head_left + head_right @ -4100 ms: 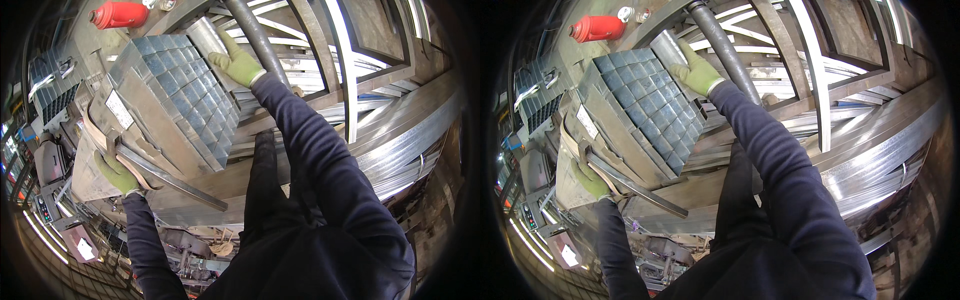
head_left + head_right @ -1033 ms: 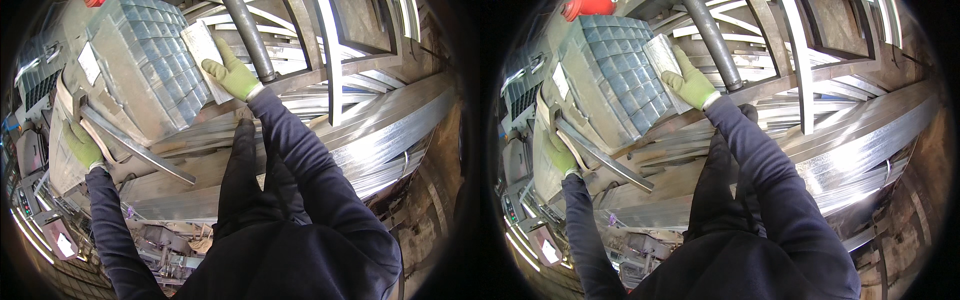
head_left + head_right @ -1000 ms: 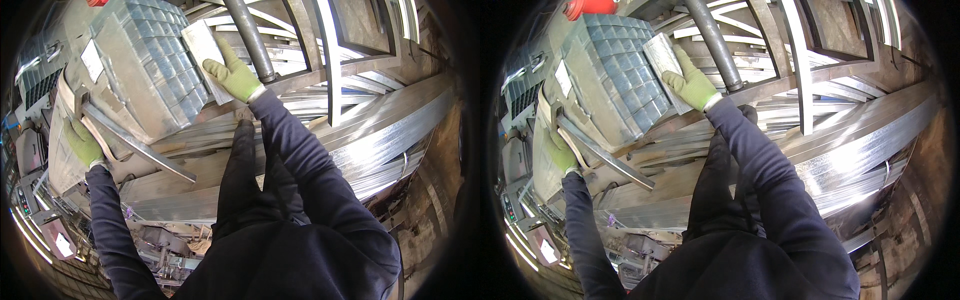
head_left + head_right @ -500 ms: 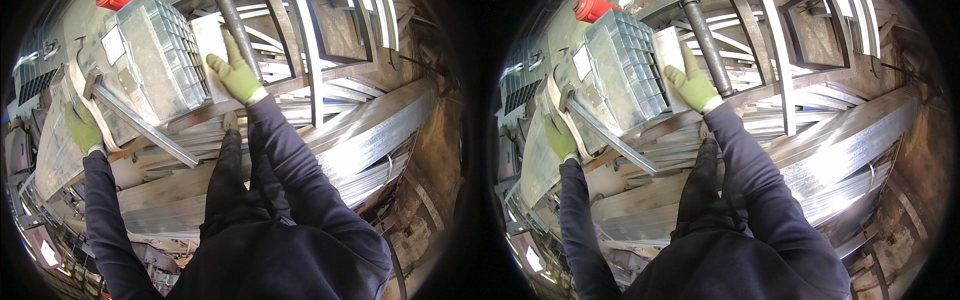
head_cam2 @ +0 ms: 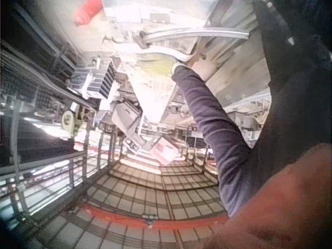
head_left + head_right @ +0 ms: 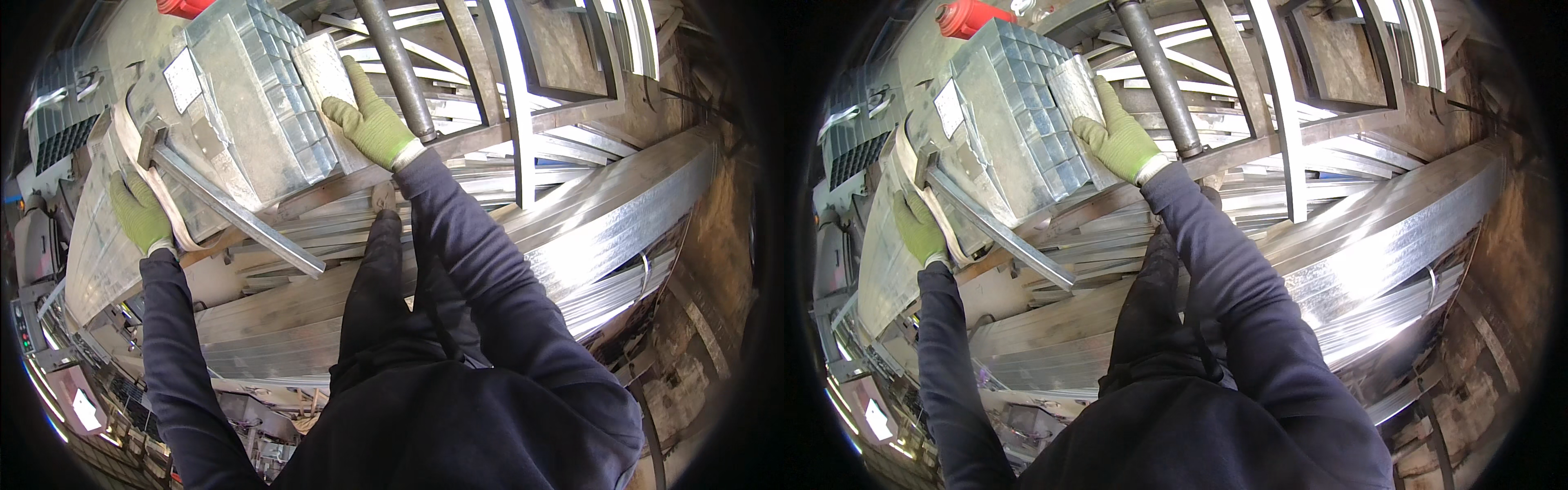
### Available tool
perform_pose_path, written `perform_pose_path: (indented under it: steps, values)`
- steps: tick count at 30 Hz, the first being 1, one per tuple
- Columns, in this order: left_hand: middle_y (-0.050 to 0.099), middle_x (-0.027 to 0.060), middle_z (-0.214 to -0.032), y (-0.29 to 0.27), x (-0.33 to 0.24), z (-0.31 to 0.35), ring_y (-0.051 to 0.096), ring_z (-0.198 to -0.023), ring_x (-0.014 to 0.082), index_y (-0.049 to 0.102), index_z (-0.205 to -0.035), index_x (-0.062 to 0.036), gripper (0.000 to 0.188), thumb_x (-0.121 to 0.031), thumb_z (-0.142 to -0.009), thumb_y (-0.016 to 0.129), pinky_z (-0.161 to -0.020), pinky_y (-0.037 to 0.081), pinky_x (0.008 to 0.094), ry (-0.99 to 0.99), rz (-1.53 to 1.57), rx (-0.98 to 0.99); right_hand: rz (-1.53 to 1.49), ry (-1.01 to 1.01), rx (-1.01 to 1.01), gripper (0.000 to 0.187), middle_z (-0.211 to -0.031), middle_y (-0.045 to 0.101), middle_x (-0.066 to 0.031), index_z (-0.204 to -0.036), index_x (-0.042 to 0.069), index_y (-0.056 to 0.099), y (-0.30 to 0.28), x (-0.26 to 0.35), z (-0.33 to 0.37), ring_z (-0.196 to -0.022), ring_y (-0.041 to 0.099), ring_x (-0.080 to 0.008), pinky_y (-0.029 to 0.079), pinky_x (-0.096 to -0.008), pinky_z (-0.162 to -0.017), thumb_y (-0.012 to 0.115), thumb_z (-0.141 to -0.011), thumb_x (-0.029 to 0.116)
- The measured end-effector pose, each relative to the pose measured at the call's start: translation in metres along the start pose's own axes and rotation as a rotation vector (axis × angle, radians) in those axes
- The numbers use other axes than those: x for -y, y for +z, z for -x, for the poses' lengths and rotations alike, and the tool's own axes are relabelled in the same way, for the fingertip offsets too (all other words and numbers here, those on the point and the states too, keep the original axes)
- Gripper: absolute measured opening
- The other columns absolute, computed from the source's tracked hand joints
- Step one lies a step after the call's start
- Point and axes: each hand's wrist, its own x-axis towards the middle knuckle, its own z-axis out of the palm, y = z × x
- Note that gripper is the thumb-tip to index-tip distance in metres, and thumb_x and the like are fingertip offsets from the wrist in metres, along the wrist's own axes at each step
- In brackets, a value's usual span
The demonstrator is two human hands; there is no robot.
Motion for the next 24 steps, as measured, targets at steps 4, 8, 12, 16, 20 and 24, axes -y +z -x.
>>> perform_pose_path:
  steps: [4,8,12,16,20,24]
  values:
    - [0.053,0.0291,-0.151,-0.001,-0.003,-0.001,0.048,-0.142,0.0453,0.052,-0.147,0.0067,0.061,-0.042,-0.108,0.050,-0.118,0.037,0.0491,-0.003,-0.015,0.005,0.002,-0.068,-0.046,0.086,-0.153,0.047,-0.0370,-0.166,0.001,0.020,-0.004,0.002,-0.006,-0.142,0.051,-0.0459,0.043,-0.0416,-0.116,0.064,-0.104,0.042]
    - [0.052,0.0294,-0.152,-0.001,-0.006,0.002,0.047,-0.143,0.0454,0.051,-0.147,0.0067,0.061,-0.041,-0.109,0.049,-0.119,0.036,0.0492,-0.016,0.000,0.009,-0.065,0.085,-0.034,0.085,-0.148,0.052,-0.0372,-0.166,0.002,0.019,-0.009,0.011,-0.013,-0.140,0.054,-0.0430,0.045,-0.0424,-0.114,0.063,-0.104,0.040]
    - [0.051,0.0300,-0.152,-0.002,-0.007,0.004,0.046,-0.143,0.0460,0.051,-0.147,0.0066,0.060,-0.041,-0.109,0.049,-0.120,0.036,0.0492,-0.016,-0.001,-0.005,0.051,-0.036,-0.026,0.084,-0.147,0.052,-0.0389,-0.166,0.002,0.020,-0.006,0.019,-0.018,-0.139,0.055,-0.0454,0.045,-0.0414,-0.114,0.062,-0.103,0.038]
    - [0.052,0.0300,-0.151,-0.001,-0.007,0.003,0.046,-0.143,0.0462,0.052,-0.146,0.0066,0.060,-0.041,-0.110,0.049,-0.120,0.036,0.0492,-0.017,-0.009,-0.003,-0.013,0.039,-0.128,0.084,-0.153,0.045,-0.0392,-0.166,0.001,0.021,-0.006,0.025,-0.020,-0.144,0.048,-0.0458,0.041,-0.0401,-0.118,0.061,-0.104,0.042]
    - [0.053,0.0299,-0.150,-0.001,-0.008,0.004,0.047,-0.141,0.0462,0.054,-0.145,0.0066,0.058,-0.039,-0.110,0.049,-0.119,0.036,0.0496,-0.015,0.016,-0.007,0.087,-0.018,-0.007,0.086,-0.144,0.056,-0.0372,-0.166,0.001,0.020,-0.007,0.032,-0.018,-0.135,0.057,-0.0476,0.046,-0.0408,-0.112,0.063,-0.103,0.041]
    - [0.054,0.0298,-0.148,-0.002,-0.011,0.006,0.048,-0.139,0.0465,0.054,-0.144,0.0066,0.057,-0.038,-0.109,0.049,-0.119,0.036,0.0497,0.007,-0.023,-0.032,-0.046,0.028,-0.091,0.084,-0.148,0.053,-0.0369,-0.166,0.002,0.021,-0.007,0.040,-0.013,-0.138,0.056,-0.0459,0.045,-0.0417,-0.114,0.064,-0.104,0.040]
